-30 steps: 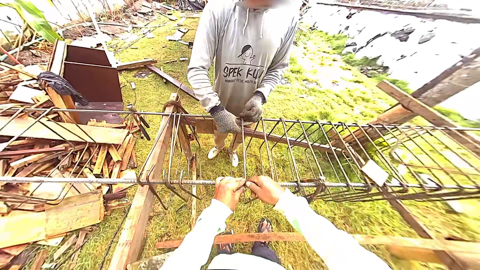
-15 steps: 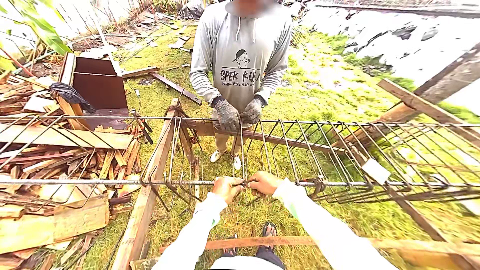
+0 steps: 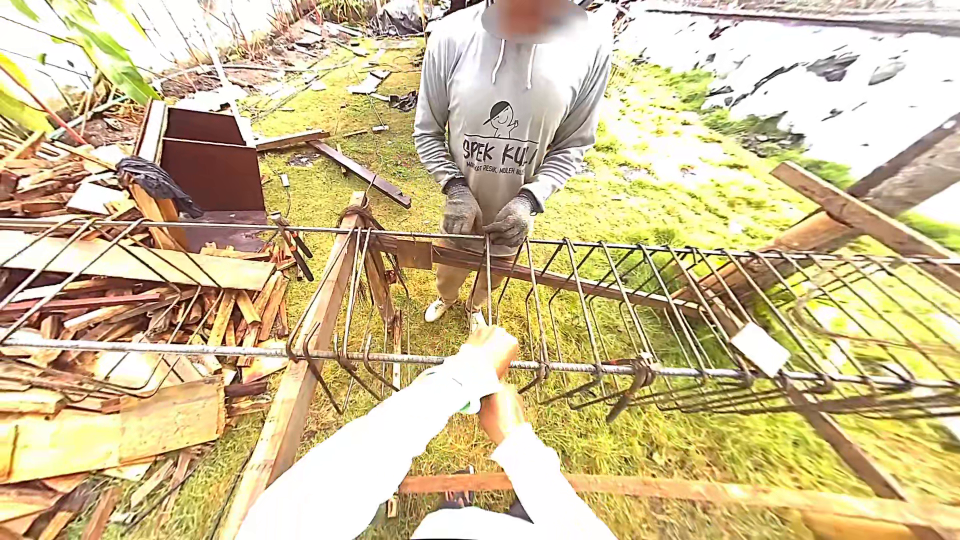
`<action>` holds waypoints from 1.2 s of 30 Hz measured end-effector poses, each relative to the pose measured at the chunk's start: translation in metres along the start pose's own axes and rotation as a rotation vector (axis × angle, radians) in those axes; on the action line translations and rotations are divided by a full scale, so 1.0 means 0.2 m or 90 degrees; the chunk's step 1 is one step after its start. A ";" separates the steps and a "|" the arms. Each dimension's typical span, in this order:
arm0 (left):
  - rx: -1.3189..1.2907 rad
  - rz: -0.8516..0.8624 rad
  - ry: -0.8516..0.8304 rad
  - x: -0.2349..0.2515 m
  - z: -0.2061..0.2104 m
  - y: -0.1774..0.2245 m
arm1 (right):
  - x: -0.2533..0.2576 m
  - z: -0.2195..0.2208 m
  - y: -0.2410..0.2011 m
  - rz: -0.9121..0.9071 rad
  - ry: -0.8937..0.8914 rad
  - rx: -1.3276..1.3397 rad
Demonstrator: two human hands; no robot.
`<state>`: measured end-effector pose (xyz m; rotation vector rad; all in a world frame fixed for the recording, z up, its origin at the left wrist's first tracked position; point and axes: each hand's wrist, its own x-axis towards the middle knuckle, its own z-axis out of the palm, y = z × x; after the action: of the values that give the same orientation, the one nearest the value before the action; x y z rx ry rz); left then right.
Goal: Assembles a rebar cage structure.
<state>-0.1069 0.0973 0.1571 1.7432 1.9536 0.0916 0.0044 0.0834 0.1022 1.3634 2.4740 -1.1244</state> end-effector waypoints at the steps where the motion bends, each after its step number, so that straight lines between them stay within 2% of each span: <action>1: -0.073 0.002 0.020 -0.03 0.00 -0.05 | 0.01 -0.05 0.03 -0.014 -0.059 0.001; 3: -0.285 -0.074 0.110 -0.13 0.03 -0.13 | -0.01 -0.18 0.11 -0.042 -0.108 -0.016; 5: -0.443 -0.213 0.231 -0.22 0.13 -0.17 | -0.05 -0.29 0.13 -0.093 0.013 -0.058; 6: -0.480 -0.272 0.250 -0.26 0.20 -0.16 | -0.06 -0.31 0.13 -0.148 0.091 -0.090; 7: -0.506 -0.311 0.231 -0.28 0.27 -0.14 | -0.04 -0.32 0.14 -0.222 0.148 -0.131; 8: -0.535 -0.326 0.195 -0.28 0.33 -0.12 | 0.00 -0.33 0.14 -0.288 0.155 -0.186; 11: -0.621 -0.310 0.146 -0.20 0.46 -0.08 | 0.12 -0.32 0.16 -0.414 0.092 -0.363; 12: -0.626 -0.312 0.142 -0.18 0.48 -0.08 | 0.14 -0.31 0.18 -0.460 0.121 -0.406; 14: -0.617 -0.317 0.153 -0.17 0.48 -0.10 | 0.17 -0.27 0.22 -0.551 0.248 -0.476; 15: -0.614 -0.319 0.165 -0.17 0.48 -0.10 | 0.17 -0.25 0.23 -0.560 0.281 -0.501; 18: -0.584 -0.337 0.203 -0.20 0.42 -0.09 | 0.11 -0.19 0.21 -0.451 0.247 -0.504; 21: -0.459 -0.336 0.173 -0.20 0.28 -0.04 | 0.06 -0.08 0.17 -0.285 0.229 -0.414; 23: -0.313 -0.319 0.120 -0.17 0.19 0.01 | 0.02 -0.03 0.12 -0.159 0.192 -0.308; 26: -0.127 -0.301 0.036 -0.14 0.09 0.09 | -0.02 0.04 0.08 -0.100 0.229 -0.086; 28: -0.096 -0.287 0.007 -0.13 0.06 0.10 | -0.03 0.01 0.11 -0.064 0.178 0.037; 30: -0.160 -0.285 0.011 -0.17 0.08 0.04 | -0.02 -0.07 0.24 -0.054 0.118 0.153; 31: -0.207 -0.288 0.040 -0.22 0.12 0.00 | -0.02 -0.11 0.35 -0.031 0.140 0.200; 34: -0.364 -0.289 0.193 -0.36 0.31 -0.12 | 0.00 -0.23 0.77 0.160 0.347 0.320; 36: -0.445 -0.305 0.191 -0.42 0.47 -0.17 | 0.07 -0.27 1.05 0.291 0.393 0.373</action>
<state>-0.0952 -0.0142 0.0914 0.8289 2.1302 0.7943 0.1700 0.1970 0.0196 2.6139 1.9895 -1.5419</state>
